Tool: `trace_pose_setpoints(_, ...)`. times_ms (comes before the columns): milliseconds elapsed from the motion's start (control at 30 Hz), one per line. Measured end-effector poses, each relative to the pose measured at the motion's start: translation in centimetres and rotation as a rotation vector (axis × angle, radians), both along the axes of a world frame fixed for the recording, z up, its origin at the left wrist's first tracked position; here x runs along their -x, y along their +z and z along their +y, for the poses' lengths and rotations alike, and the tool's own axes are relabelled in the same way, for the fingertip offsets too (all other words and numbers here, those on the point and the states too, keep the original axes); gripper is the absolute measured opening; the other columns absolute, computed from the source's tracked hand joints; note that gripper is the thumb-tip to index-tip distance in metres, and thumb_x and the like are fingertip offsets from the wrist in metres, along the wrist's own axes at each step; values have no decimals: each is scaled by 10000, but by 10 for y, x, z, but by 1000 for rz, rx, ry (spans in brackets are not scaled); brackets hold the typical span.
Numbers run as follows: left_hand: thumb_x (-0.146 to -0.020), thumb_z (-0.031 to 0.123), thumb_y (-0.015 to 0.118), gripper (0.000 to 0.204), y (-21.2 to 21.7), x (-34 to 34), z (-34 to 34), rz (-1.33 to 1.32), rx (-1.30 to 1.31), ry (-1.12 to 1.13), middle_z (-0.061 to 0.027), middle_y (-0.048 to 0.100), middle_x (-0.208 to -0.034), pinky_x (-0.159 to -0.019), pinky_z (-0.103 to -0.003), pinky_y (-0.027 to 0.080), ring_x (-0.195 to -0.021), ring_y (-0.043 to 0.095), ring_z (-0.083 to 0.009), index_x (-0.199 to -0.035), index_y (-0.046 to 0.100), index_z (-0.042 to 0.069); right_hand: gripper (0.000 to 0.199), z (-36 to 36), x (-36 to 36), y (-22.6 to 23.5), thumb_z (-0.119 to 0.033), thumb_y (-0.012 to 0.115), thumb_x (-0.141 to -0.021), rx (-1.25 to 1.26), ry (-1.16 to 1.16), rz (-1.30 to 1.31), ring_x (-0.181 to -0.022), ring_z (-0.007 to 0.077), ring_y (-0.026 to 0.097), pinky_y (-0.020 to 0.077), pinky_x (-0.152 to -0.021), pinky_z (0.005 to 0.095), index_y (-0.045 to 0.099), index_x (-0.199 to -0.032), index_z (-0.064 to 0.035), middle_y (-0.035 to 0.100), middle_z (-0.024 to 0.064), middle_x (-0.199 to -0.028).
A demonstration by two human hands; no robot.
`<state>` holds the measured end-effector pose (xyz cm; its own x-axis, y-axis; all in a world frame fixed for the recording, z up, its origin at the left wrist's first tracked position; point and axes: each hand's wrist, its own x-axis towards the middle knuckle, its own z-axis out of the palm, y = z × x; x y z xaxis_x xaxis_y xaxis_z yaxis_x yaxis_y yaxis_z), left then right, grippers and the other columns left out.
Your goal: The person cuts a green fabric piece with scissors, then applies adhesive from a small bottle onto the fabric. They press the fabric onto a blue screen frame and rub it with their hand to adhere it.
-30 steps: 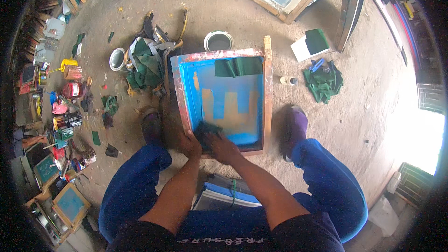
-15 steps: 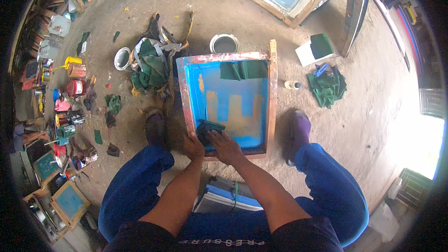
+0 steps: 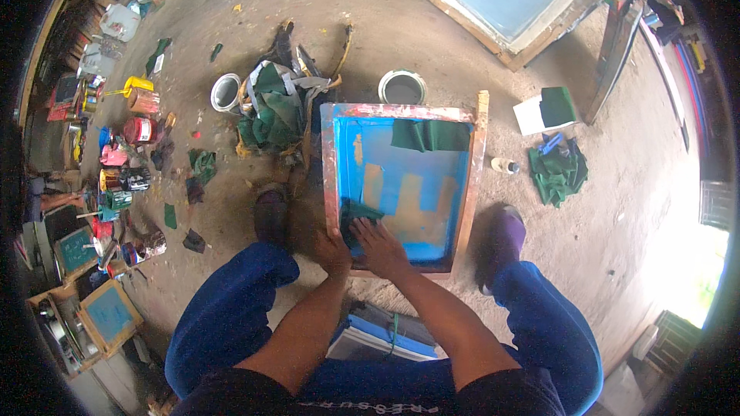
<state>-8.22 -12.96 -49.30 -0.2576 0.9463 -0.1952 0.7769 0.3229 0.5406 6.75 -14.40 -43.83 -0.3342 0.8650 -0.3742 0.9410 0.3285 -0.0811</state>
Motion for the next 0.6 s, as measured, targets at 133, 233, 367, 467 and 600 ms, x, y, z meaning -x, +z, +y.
trace_pose_setpoints(133,-1031,579,441,595,-10,7,-5,2,58,-27,-311,648,-868,-767,-631,483,-881,637,-549,-1062,557,-3,817,36,-15,-15,-607,409,-1053,-121,-160,88,-1589,253,240,193,-1281,506,262,-1650,-69,262,91,-1724)
trace_pose_setpoints(233,-1047,594,410,658,-11,7,-6,-21,190,-2,-318,676,-998,-789,-615,499,-955,664,-534,-1231,571,-17,818,101,-31,-13,-598,395,-1057,-293,-237,67,-1578,262,264,208,-1272,516,258,-1647,-48,260,100,-1725)
trace_pose_setpoints(367,-1025,554,474,554,-6,3,0,-12,62,0,-307,650,-878,-744,-627,481,-862,634,-546,-1070,562,9,796,67,-6,5,-561,415,-1058,-177,-221,42,-1565,295,299,219,-1266,539,296,-1628,-19,265,141,-1719)
trace_pose_setpoints(467,-1029,556,463,552,-6,4,-2,-42,60,-7,-307,655,-896,-736,-630,480,-868,638,-545,-1063,561,14,739,8,15,10,-523,418,-1070,-19,-94,46,-1557,298,316,219,-1263,547,330,-1621,-37,312,162,-1695)
trace_pose_setpoints(600,-1031,557,455,540,-15,9,-9,-19,122,8,-307,658,-905,-725,-629,481,-865,641,-542,-1046,561,28,691,56,-13,-5,-512,374,-1096,-108,-256,117,-1550,254,331,190,-1274,542,308,-1637,-87,352,96,-1687)
